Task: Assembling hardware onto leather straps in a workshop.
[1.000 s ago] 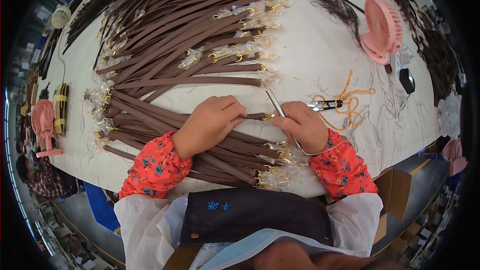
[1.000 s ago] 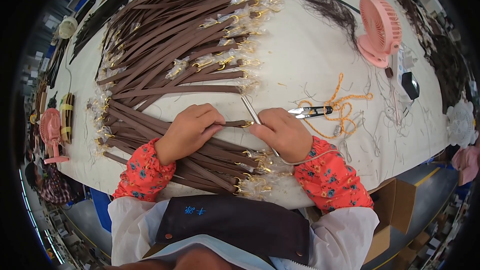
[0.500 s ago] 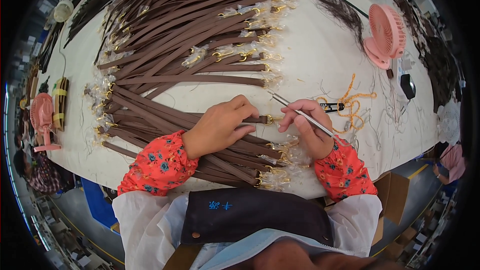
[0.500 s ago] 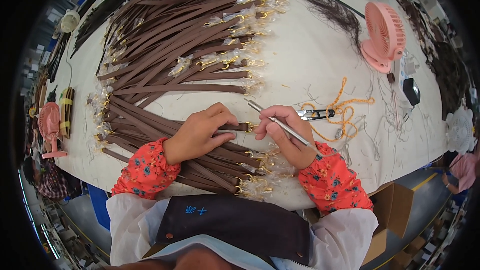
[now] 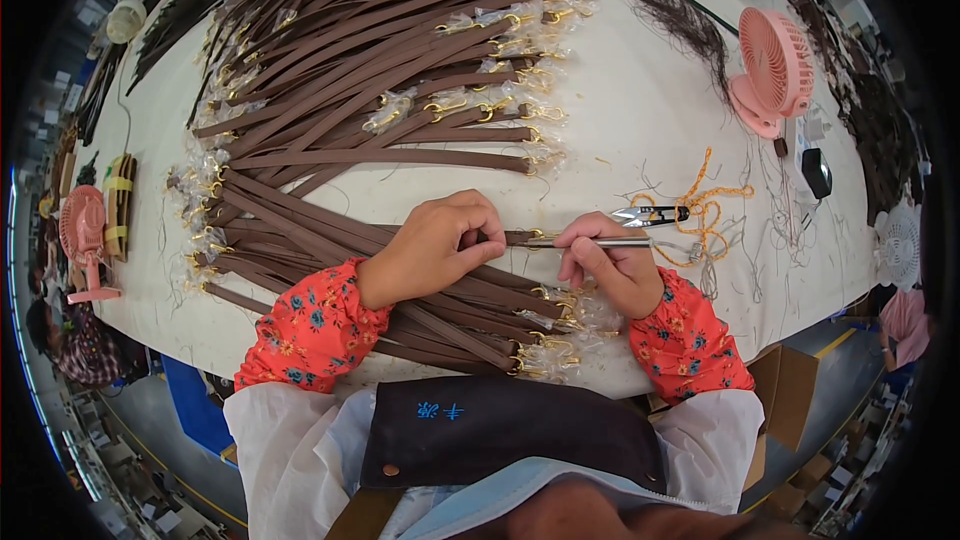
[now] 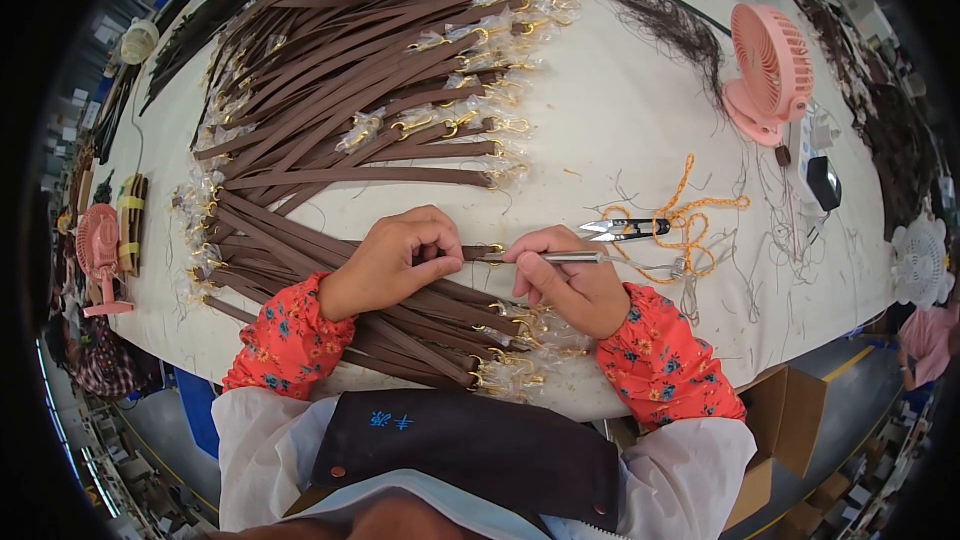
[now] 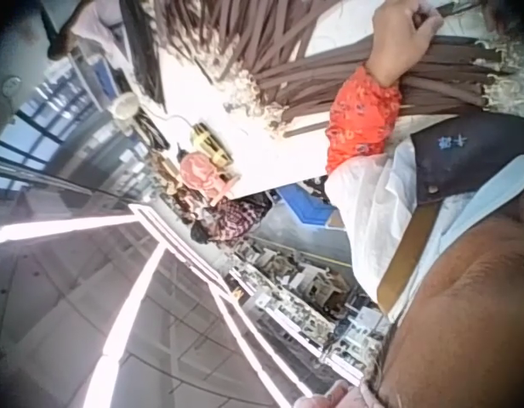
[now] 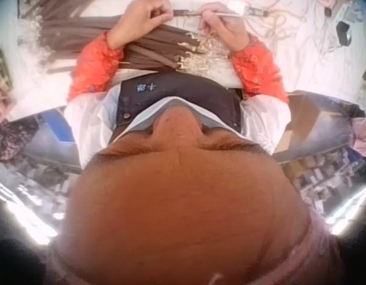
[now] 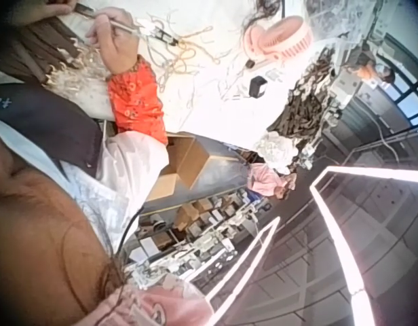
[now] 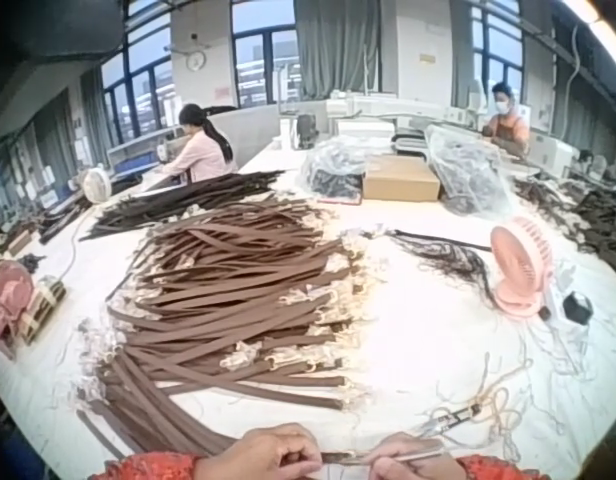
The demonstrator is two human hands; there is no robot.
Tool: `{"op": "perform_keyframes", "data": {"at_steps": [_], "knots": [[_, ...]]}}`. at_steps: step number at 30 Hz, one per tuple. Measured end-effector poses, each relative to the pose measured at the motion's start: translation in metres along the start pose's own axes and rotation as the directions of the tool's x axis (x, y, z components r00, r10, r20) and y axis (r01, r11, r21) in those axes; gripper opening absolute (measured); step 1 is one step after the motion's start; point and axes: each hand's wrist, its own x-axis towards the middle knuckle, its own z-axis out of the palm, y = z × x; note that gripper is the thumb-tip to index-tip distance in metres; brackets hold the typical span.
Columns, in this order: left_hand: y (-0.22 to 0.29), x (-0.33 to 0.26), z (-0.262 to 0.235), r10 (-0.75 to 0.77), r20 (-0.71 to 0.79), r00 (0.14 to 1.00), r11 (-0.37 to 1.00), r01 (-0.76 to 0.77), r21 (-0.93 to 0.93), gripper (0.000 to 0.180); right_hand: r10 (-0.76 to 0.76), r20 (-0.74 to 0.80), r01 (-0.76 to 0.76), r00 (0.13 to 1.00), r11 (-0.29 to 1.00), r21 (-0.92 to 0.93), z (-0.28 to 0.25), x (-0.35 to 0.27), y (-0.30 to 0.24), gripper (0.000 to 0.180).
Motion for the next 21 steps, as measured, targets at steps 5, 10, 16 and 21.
{"op": "perform_keyframes", "data": {"at_steps": [5,10,16,21], "knots": [[0.0008,-0.0003,-0.0003,-0.020,0.018,1.000,1.000,0.020,-0.005,0.006,-0.033,-0.005,0.033,0.999,0.999,-0.014,0.0011,0.0011,-0.0008,0.022],[0.0008,-0.0006,0.0006,-0.027,0.022,0.999,1.000,0.028,-0.005,0.007,0.001,0.006,-0.001,1.000,1.000,0.006,0.0005,0.0005,-0.0008,0.022],[0.0003,-0.0013,0.0018,-0.021,0.022,1.000,1.000,0.021,-0.009,0.007,-0.008,0.005,0.009,1.000,1.000,-0.013,0.0013,-0.0002,-0.0003,0.021],[0.0000,-0.0008,0.0016,-0.021,0.018,1.000,1.000,0.021,-0.016,0.007,0.006,0.006,-0.006,1.000,1.000,0.001,0.0009,-0.0002,0.0004,0.021]]}}
